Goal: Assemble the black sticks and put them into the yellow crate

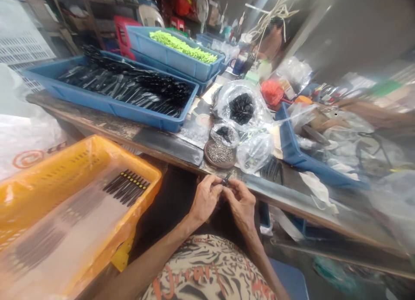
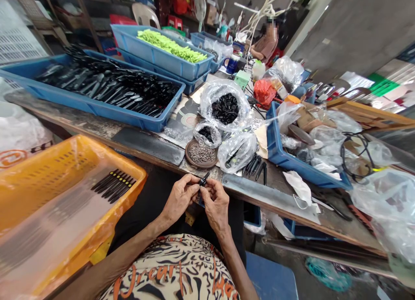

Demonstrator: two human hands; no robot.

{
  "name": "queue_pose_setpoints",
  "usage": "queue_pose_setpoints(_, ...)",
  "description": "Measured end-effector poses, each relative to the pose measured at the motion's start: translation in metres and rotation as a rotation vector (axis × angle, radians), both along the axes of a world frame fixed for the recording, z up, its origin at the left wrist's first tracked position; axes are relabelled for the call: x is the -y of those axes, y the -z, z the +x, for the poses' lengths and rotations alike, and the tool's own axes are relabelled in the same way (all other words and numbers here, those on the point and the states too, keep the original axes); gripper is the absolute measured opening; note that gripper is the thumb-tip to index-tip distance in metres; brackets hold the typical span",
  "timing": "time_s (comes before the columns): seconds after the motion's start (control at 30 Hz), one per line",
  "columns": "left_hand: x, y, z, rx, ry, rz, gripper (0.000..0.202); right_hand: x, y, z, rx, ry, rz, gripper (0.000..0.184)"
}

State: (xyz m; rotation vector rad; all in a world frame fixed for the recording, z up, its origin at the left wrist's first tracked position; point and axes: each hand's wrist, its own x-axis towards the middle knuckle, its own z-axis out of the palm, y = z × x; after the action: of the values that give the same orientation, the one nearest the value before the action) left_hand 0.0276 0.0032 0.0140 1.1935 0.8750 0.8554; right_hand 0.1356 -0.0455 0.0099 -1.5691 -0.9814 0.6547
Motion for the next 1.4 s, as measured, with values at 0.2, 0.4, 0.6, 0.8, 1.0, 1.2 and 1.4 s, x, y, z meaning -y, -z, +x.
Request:
queue_pose_setpoints(0.2, 0.0000, 0.0026, 0.0006, 0.002, 0.004, 0.008, 0.008, 0.0002, -0.0008, -0.0007, -0.001, -0.003, -0.009, 0.029)
queue_pose_setpoints(0.4, -0.0005, 0.0063, 0.0006, 0.035, 0.007, -0.006, 0.007, 0.0002, -0.0020, -0.0014, 0.040, -0.022, -0.025, 0.029)
queue_pose_setpoints(0.6, -0.0007, 0.0055, 0.0005, 0.057, 0.014, -0.032, 0.005, 0.0010, -0.0012, -0.0001, 0.069, -0.041, -0.070, 0.030)
queue_pose_setpoints(0.8, -0.0003, 0.0059, 0.0002, 0.066, 0.015, -0.079, 0.005, 0.0019, -0.0018, 0.0013, 0.121, -0.068, -0.098, 0.026)
queue_pose_setpoints(1.0, -0.0014, 0.0063, 0.0007, 0.079, 0.028, -0.124, 0.004, 0.0018, -0.0011, 0.0030, 0.187, -0.098, -0.111, 0.027)
queue_pose_setpoints(1.2, -0.0016, 0.0067, 0.0005, 0.086, 0.028, -0.135, 0.005, 0.0021, -0.0004, 0.0036, 0.259, -0.150, -0.141, 0.030)
queue_pose_setpoints(1.4, -0.0022, 0.0089, 0.0001, 0.074, 0.020, -0.114, 0.005, 0.0023, -0.0030, 0.0020, 0.311, -0.178, -0.141, 0.033)
